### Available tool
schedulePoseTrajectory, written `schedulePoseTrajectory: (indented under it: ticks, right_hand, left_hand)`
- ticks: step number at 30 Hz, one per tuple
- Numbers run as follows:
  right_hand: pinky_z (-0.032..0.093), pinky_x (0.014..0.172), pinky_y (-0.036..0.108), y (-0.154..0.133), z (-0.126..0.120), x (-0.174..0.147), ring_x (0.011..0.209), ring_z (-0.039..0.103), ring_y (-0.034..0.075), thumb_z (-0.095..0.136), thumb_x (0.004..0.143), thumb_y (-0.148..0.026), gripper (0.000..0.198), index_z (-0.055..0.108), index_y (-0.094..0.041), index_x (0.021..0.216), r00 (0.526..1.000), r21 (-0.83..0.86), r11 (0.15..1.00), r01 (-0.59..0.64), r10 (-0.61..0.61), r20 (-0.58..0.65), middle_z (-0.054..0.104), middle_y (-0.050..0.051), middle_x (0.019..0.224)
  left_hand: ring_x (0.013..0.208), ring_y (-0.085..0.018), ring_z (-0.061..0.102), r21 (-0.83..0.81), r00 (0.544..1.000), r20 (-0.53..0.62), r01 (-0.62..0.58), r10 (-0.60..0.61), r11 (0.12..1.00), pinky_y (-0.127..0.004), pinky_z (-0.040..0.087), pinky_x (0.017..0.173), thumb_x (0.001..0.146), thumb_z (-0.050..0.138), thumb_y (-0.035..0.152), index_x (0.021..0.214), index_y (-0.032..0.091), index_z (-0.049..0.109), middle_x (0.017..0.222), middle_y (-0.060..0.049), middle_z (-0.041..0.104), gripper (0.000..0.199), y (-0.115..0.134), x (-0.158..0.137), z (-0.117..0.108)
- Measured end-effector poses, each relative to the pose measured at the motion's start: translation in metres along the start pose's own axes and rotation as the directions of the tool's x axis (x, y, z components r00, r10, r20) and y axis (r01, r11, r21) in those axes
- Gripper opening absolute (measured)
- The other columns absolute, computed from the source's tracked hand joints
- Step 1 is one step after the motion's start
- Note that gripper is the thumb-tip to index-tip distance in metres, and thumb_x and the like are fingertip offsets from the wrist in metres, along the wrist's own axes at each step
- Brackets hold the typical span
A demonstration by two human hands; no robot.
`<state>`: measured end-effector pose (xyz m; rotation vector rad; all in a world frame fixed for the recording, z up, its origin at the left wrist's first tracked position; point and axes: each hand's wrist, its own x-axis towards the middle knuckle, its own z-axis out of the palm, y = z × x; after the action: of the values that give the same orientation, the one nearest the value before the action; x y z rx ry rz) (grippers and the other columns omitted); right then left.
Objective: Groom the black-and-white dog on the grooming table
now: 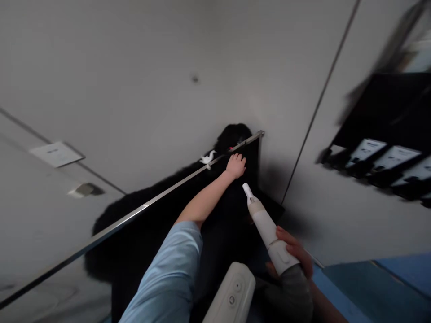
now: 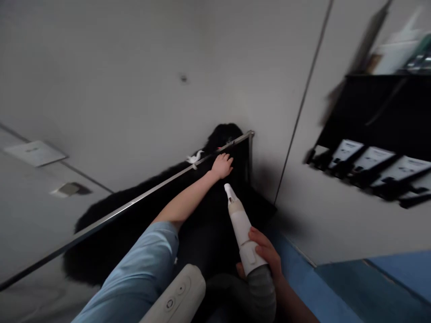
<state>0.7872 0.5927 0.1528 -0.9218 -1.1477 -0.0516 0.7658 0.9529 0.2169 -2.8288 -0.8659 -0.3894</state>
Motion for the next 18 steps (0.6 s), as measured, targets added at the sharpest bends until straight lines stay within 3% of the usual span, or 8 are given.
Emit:
schedulePoseTrajectory:
  ticks: [2, 5, 9, 13, 18]
  right_hand:
    - [0.063, 0.088, 0.05, 0.008, -0.004, 0.002, 0.115, 0.068, 0.032, 0.082, 0.068, -0.028, 0.068, 0.055, -0.033, 0.13, 0.997, -0.07, 0.995, 0.074, -0.076, -0.012, 0.068, 0.003, 0.13]
    - [0.063, 0.087, 0.049, 0.019, -0.004, 0.006, 0.116, 0.068, 0.031, 0.079, 0.074, -0.037, 0.064, 0.053, -0.031, 0.132, 0.99, -0.145, 0.985, 0.093, -0.107, -0.09, 0.068, 0.006, 0.127]
    - [0.063, 0.089, 0.048, 0.027, -0.001, 0.013, 0.116, 0.068, 0.031, 0.074, 0.079, -0.034, 0.057, 0.052, -0.028, 0.131, 0.979, -0.18, 0.98, 0.088, -0.118, -0.164, 0.068, 0.008, 0.123]
    - [0.064, 0.088, 0.047, 0.026, -0.003, 0.019, 0.113, 0.069, 0.03, 0.076, 0.078, -0.035, 0.059, 0.051, -0.027, 0.131, 0.991, -0.171, 0.982, 0.075, -0.092, -0.095, 0.068, 0.008, 0.121]
    - [0.063, 0.089, 0.044, 0.023, -0.006, 0.019, 0.115, 0.068, 0.027, 0.074, 0.077, -0.032, 0.058, 0.052, -0.029, 0.13, 0.99, -0.168, 0.985, 0.037, -0.059, -0.127, 0.068, 0.006, 0.122]
  left_hand:
    - [0.139, -0.039, 0.039, 0.067, 0.998, 0.061, -0.035, 0.031, 0.997, -0.054, 0.024, 0.118, 0.082, 0.069, 0.024, 0.123, 0.009, 0.066, 0.142, -0.024, 0.052, 0.043, 0.008, 0.03, 0.012]
    - [0.139, -0.042, 0.039, 0.125, 0.986, 0.153, 0.043, -0.062, 0.991, -0.06, 0.016, 0.117, 0.083, 0.065, 0.019, 0.113, 0.009, 0.071, 0.136, -0.025, 0.056, 0.032, 0.011, 0.059, 0.032]
    - [0.119, -0.035, 0.057, 0.065, 0.967, 0.223, 0.114, -0.125, 0.991, -0.053, 0.028, 0.109, 0.089, 0.048, 0.008, 0.098, 0.009, 0.074, 0.115, -0.023, 0.068, 0.028, 0.01, 0.075, 0.054]
    - [0.11, -0.033, 0.062, -0.034, 0.965, 0.238, 0.121, -0.11, 0.992, -0.046, 0.037, 0.098, 0.09, 0.044, 0.008, 0.098, 0.007, 0.072, 0.105, -0.024, 0.07, 0.028, 0.019, 0.068, 0.07]
    - [0.099, -0.034, 0.065, -0.174, 0.95, 0.247, 0.235, -0.188, 0.956, -0.048, 0.04, 0.095, 0.095, 0.047, 0.02, 0.093, 0.006, 0.069, 0.09, -0.023, 0.07, 0.026, 0.03, 0.017, 0.092]
